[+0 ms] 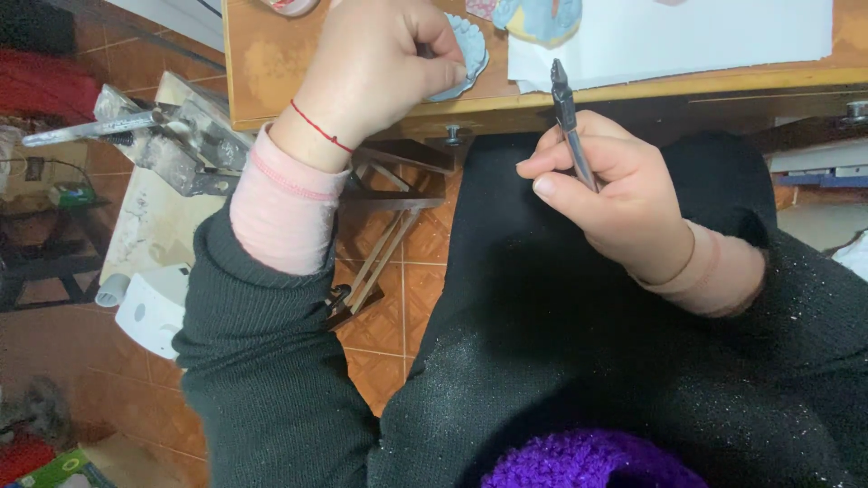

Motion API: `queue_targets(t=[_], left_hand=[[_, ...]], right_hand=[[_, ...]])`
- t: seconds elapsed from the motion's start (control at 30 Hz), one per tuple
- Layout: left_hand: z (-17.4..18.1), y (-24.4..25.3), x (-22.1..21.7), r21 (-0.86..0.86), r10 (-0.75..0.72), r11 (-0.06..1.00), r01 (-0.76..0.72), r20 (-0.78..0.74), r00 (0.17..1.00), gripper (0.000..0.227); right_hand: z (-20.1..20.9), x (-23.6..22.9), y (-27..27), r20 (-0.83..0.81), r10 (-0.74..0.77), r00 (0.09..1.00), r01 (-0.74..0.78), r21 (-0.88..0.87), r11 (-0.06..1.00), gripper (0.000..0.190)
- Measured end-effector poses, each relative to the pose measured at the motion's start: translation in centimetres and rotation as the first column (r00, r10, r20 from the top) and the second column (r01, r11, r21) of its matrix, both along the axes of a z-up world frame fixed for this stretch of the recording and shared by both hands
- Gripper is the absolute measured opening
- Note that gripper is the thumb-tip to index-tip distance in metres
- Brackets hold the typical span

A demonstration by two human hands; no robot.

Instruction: Adjusting a wire and placing it into a dental plaster mold at a workbench.

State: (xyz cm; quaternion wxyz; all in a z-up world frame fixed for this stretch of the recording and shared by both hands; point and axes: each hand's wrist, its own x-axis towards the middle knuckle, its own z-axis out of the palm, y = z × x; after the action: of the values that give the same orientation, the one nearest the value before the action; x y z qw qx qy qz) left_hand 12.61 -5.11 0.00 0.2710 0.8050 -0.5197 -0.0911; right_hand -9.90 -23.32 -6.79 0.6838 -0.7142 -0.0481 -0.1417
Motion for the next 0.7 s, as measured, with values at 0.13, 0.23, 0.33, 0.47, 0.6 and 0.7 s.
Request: queue_targets(t=[0.13,0.23,0.33,0.47,0.6,0.7], left_hand=[[0.8,0.5,-0.2,-0.106,-0.136,0.984,0.142,0.06,0.989,0.008],[4.6,-0.5,-3.5,-0.274,-0.147,0.94,0.206,0.221,0.964,0.014],[2.8,1.2,-6.9,-0.425,-0.13,0.903,0.057,-0.145,0.981,0.011],[-0.5,0.9,-10.4,-0.527,-0.123,0.814,-0.243,-0.565,0.816,0.004],[-2.6,0.8,-11.8,-0.566,-0.27,0.69,-0.451,-0.779,0.566,0.003],[-3.1,0.8,-12.2,-0.582,-0.283,0.659,-0.477,-0.779,0.559,0.006]], right_hand=[[-0.1,0.2,0.0,-0.042,-0.003,0.999,0.002,-0.009,1.0,0.016],[-1.3,0.1,-0.3,-0.035,0.035,0.999,-0.033,0.056,0.998,0.026],[-0.3,0.0,-0.1,-0.098,0.093,0.991,-0.071,0.208,0.976,0.042],[2.0,0.1,0.1,-0.033,0.257,0.966,-0.239,0.266,0.934,0.057],[2.1,-0.2,0.5,-0.039,0.283,0.958,-0.273,0.167,0.947,0.06],[2.4,-0.4,0.9,-0.036,0.275,0.961,-0.268,0.139,0.953,0.059]])
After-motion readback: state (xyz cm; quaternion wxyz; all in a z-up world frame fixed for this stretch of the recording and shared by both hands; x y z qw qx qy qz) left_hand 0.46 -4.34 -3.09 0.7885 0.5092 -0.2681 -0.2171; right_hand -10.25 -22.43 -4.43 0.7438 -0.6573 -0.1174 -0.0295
